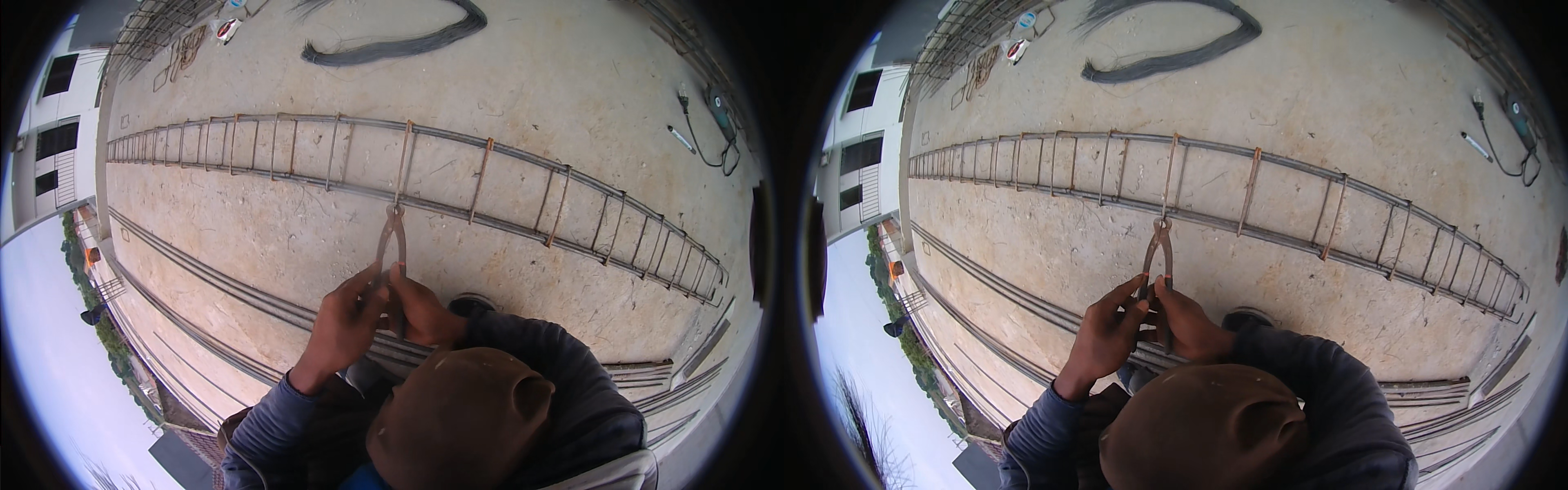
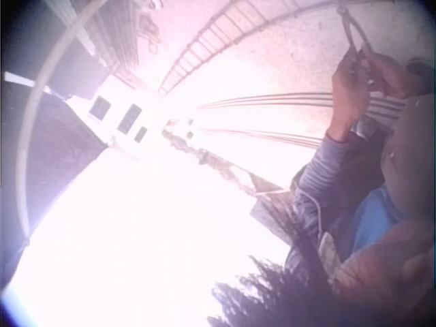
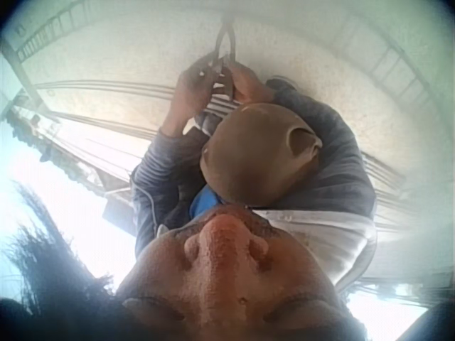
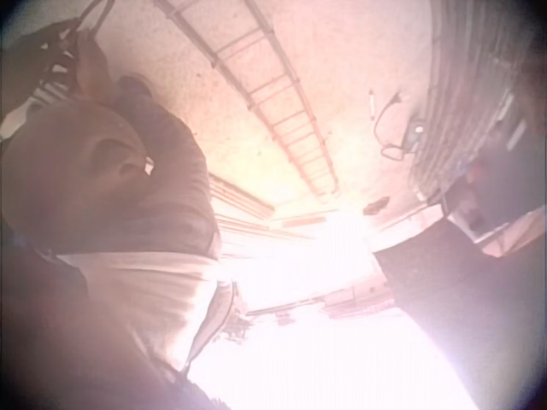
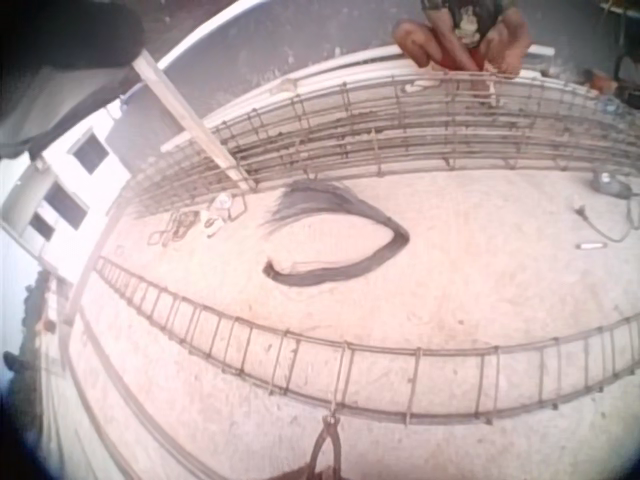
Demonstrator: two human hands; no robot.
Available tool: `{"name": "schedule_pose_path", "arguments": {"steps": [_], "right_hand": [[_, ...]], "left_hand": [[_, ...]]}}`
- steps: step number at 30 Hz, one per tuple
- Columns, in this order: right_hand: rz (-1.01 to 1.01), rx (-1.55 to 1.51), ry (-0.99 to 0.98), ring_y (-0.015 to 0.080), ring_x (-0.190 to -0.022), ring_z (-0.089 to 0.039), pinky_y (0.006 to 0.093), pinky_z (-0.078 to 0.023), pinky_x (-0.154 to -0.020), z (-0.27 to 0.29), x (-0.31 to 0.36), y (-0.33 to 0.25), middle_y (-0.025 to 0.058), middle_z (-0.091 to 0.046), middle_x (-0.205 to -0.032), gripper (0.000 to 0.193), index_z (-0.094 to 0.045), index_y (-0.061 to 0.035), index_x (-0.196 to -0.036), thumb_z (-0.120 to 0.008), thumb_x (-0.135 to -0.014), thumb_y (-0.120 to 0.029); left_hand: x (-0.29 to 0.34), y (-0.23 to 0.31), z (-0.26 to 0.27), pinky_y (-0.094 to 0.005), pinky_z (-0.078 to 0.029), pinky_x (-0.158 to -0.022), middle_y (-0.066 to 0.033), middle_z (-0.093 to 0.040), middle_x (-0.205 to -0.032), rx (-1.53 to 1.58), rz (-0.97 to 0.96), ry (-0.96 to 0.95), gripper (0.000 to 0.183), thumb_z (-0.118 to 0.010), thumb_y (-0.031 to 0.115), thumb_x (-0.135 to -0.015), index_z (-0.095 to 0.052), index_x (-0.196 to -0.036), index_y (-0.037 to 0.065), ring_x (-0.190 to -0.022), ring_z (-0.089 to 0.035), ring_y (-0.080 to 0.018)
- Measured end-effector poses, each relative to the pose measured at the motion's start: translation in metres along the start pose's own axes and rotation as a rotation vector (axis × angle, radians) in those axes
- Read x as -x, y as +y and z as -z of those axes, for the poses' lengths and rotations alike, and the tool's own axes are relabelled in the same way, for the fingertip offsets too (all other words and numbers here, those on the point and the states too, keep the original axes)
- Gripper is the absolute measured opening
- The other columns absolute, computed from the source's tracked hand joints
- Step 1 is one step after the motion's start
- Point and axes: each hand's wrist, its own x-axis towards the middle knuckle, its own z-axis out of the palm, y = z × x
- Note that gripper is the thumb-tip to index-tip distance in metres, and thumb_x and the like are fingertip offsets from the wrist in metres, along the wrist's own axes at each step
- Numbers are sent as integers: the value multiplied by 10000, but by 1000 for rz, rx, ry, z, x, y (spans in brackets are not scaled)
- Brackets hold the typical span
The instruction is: The person assembles a rebar cage by tying thin wire around the intersections of steel bars using pliers. They work methodically along the length of the cage, securing each joint.
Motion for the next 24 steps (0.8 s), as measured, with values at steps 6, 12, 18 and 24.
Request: {"name": "schedule_pose_path", "arguments": {"steps": [6, 12, 18, 24], "right_hand": [[-31, -12, 63, 199, -821, -692, 424, -603, -765, -21, -4, -8, 14, -651, -867, 482, -613, -159, -1087, -648, -1028, -637], [-26, 148, 157, 159, -653, -621, 362, -562, -615, -27, 6, -19, -4, -598, -789, 265, -590, -167, -1000, -764, -968, -364], [-129, 291, 162, 167, -641, -633, 345, -542, -579, -23, 21, -36, 28, -619, -809, 291, -588, -120, -1037, -688, -987, -388], [-419, 951, 485, 262, -713, -730, 390, -607, -590, -101, 44, -91, 129, -668, -869, 546, -615, 5, -1123, -573, -1048, -534]], "left_hand": [[15, 18, 28, -307, -577, -719, -150, -769, -942, -243, -6, -67, 330, -590, 143, -1095, -706, -1341, -44, -799, -747, -155], [-37, -27, 91, -358, -583, -875, -139, -766, -966, 108, 114, -180, 603, -500, 486, -1122, -735, -1192, -65, -928, -736, -212], [-112, -74, -16, -422, -527, -1072, -163, -732, -1219, 611, 159, -309, 793, -550, 659, -1067, -599, -1427, -45, -1169, -700, -269], [-131, -61, -79, -424, -616, -937, -118, -751, -995, 1570, -27, -437, 306, -781, 341, -990, -725, -1039, 44, -990, -731, -267]]}}
